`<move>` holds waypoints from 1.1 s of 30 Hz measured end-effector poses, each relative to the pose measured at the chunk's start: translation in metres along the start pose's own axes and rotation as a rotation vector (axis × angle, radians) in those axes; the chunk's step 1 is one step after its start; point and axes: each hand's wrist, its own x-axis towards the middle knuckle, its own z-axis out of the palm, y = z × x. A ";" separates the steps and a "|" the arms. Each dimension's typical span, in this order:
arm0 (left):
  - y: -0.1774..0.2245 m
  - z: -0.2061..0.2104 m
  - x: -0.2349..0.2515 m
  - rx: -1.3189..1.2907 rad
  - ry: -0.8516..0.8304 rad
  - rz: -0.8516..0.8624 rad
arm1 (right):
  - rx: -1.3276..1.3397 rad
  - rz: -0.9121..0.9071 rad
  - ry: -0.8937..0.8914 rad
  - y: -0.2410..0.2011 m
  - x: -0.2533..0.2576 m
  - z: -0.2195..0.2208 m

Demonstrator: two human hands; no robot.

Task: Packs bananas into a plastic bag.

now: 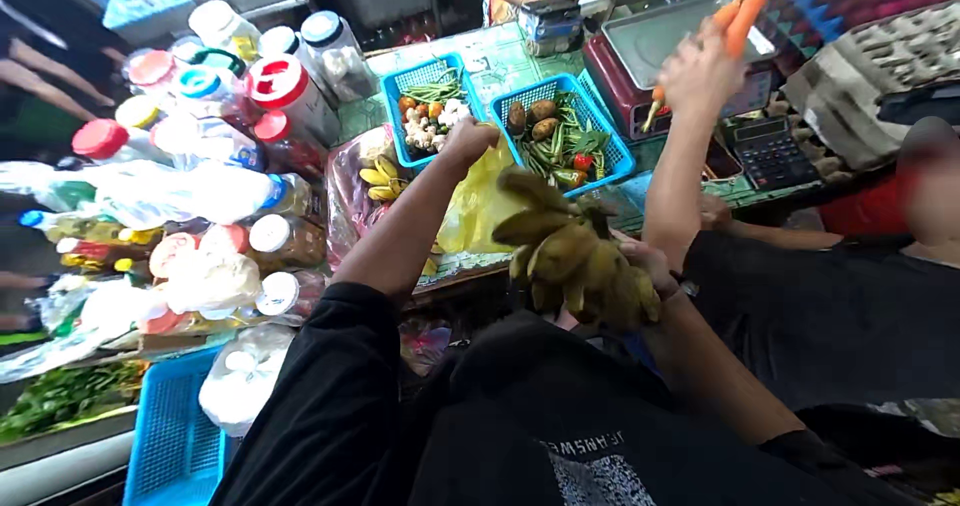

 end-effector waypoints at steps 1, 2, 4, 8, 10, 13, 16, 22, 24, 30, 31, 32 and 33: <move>0.011 0.003 0.000 -0.031 -0.034 0.014 | -0.003 0.038 -0.007 -0.006 0.000 0.008; 0.021 0.005 0.000 0.005 -0.050 0.035 | 0.032 0.077 -0.038 -0.007 0.001 0.012; 0.038 0.006 -0.004 0.242 -0.030 0.069 | 0.067 0.146 -0.035 -0.012 0.005 0.028; 0.060 -0.018 -0.043 0.675 0.003 0.102 | 0.026 0.167 0.302 -0.040 0.014 0.069; 0.049 -0.038 -0.066 0.705 0.003 0.197 | 0.067 0.126 0.384 -0.026 0.020 0.054; 0.027 -0.043 -0.110 0.446 -0.006 0.307 | 0.034 0.123 0.403 -0.002 0.032 0.022; 0.024 -0.006 -0.132 0.310 0.092 0.360 | -0.032 0.185 0.385 0.006 0.045 0.023; 0.016 0.059 -0.186 0.418 0.125 0.754 | 0.094 0.140 0.356 0.023 0.079 0.059; -0.003 0.039 -0.210 0.522 0.320 0.618 | 0.217 0.189 0.319 0.019 0.088 0.068; -0.061 -0.036 -0.201 0.438 0.871 0.149 | 0.206 0.187 0.118 0.019 0.106 0.079; -0.073 -0.042 -0.195 0.352 0.950 0.155 | 0.218 0.196 0.109 0.019 0.107 0.083; -0.083 -0.046 -0.193 0.243 1.009 0.183 | 0.230 0.215 0.110 0.018 0.107 0.086; -0.088 -0.047 -0.194 0.139 1.035 0.253 | 0.233 0.229 0.115 0.017 0.109 0.090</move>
